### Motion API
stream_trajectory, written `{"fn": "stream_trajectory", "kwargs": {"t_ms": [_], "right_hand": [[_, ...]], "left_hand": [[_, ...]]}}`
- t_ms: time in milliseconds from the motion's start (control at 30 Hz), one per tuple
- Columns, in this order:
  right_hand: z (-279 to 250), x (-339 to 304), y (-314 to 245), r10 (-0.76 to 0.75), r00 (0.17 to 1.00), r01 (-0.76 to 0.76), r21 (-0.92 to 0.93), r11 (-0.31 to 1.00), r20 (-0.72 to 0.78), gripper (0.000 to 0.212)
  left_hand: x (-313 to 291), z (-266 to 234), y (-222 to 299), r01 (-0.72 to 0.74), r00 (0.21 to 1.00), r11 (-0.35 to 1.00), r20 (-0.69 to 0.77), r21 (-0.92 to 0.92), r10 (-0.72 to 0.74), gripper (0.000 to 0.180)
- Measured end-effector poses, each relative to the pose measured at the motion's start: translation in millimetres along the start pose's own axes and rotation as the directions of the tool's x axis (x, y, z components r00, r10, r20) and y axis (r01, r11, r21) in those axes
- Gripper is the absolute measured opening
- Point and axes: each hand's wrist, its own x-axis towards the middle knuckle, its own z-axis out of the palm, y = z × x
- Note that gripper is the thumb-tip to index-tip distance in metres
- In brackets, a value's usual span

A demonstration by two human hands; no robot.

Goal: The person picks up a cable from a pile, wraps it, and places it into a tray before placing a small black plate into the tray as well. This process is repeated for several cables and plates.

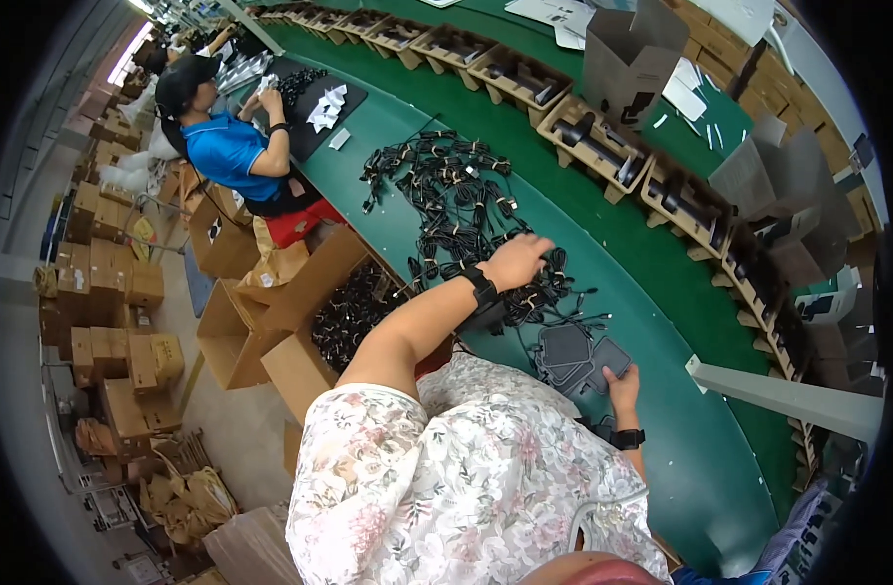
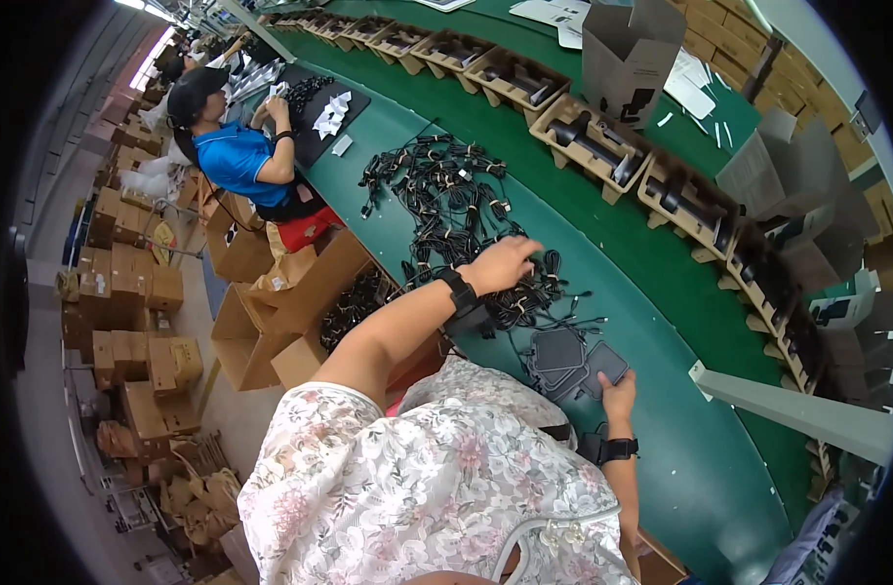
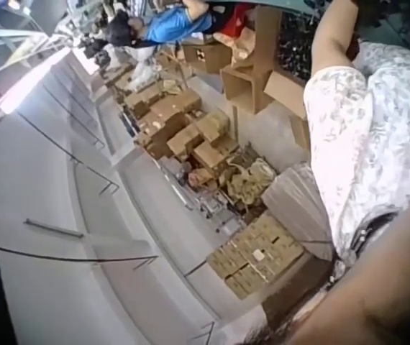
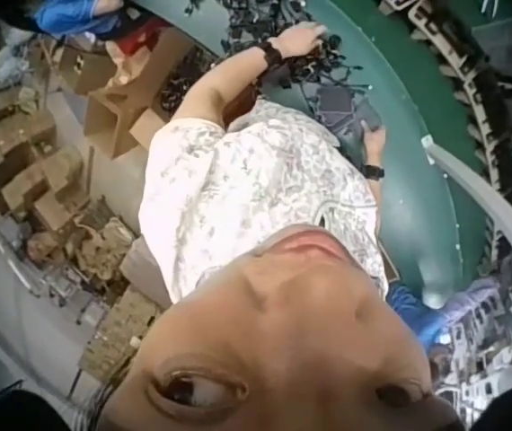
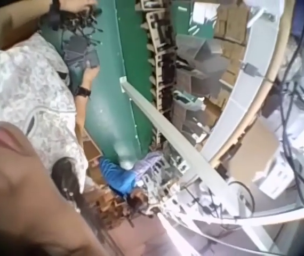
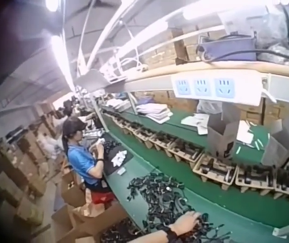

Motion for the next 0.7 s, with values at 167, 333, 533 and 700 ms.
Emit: {"fn": "stream_trajectory", "kwargs": {"t_ms": [167,333,533,700], "right_hand": [[-6,-11,-16,0.011,0.995,-0.041,0.320,0.946,0.097,0.038],[-24,-17,-22,-0.020,1.000,0.022,0.135,0.991,-0.018,0.032],[-45,-8,-45,-0.015,0.997,0.025,0.134,0.991,-0.076,0.031],[-63,3,-58,-0.011,0.978,0.027,0.072,0.997,-0.208,0.030]], "left_hand": [[3,6,-16,0.033,0.989,0.964,0.128,0.265,-0.070,0.020],[7,-16,2,-0.069,0.997,0.966,0.049,0.247,0.059,0.019],[-23,-5,39,-0.188,0.978,0.979,0.104,0.075,0.180,0.018],[-20,12,46,-0.162,0.967,0.984,0.209,0.068,0.145,0.022]]}}
